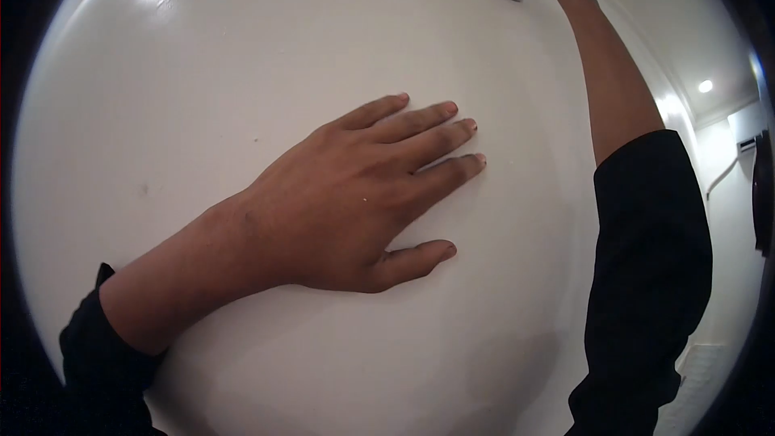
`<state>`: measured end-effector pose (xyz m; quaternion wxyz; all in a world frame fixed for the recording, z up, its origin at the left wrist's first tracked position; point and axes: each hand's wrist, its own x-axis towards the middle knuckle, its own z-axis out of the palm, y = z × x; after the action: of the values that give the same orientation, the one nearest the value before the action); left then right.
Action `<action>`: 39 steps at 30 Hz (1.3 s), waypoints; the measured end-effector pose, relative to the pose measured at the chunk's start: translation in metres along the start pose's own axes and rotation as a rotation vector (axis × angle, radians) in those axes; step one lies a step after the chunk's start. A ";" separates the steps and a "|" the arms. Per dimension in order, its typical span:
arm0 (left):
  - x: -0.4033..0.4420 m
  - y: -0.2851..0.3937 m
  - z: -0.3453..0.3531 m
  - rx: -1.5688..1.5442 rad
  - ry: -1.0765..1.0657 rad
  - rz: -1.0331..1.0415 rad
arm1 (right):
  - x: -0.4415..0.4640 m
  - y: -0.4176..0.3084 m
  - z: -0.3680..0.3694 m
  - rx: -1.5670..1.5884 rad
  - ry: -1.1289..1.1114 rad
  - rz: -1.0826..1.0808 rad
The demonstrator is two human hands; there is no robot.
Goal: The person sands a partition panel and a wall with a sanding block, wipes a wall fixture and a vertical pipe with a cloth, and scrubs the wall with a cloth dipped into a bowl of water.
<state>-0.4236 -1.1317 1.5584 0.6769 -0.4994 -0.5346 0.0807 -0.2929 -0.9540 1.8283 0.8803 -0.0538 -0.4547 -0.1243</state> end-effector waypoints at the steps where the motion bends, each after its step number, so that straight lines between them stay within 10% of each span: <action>1: -0.002 0.000 0.000 -0.023 0.006 0.006 | -0.002 -0.013 -0.009 -0.114 -0.062 -0.016; 20: -0.155 0.035 -0.022 -0.013 -0.336 0.054 | -0.045 -0.058 -0.011 -0.686 -0.473 -0.339; 22: -0.166 0.037 -0.019 -0.003 -0.350 0.045 | -0.053 0.018 0.014 -0.470 0.029 -0.889; 25: -0.179 0.043 -0.012 -0.003 -0.347 0.017 | -0.100 0.062 0.011 -0.452 0.025 -0.951; 31: -0.187 0.061 -0.031 0.024 -0.296 -0.024 | -0.082 0.166 0.002 -0.510 -0.191 -0.426; 34: -0.186 0.064 -0.035 0.032 -0.289 -0.033 | -0.054 0.179 0.005 0.024 0.115 0.023; 39: -0.186 0.076 -0.044 0.045 -0.367 -0.150 | -0.023 0.080 -0.006 0.507 -0.060 -0.065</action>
<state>-0.4335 -1.2399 1.3842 0.5833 -0.4198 -0.6828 0.1318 -0.2797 -0.8740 1.8076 0.8472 0.1794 -0.4989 -0.0331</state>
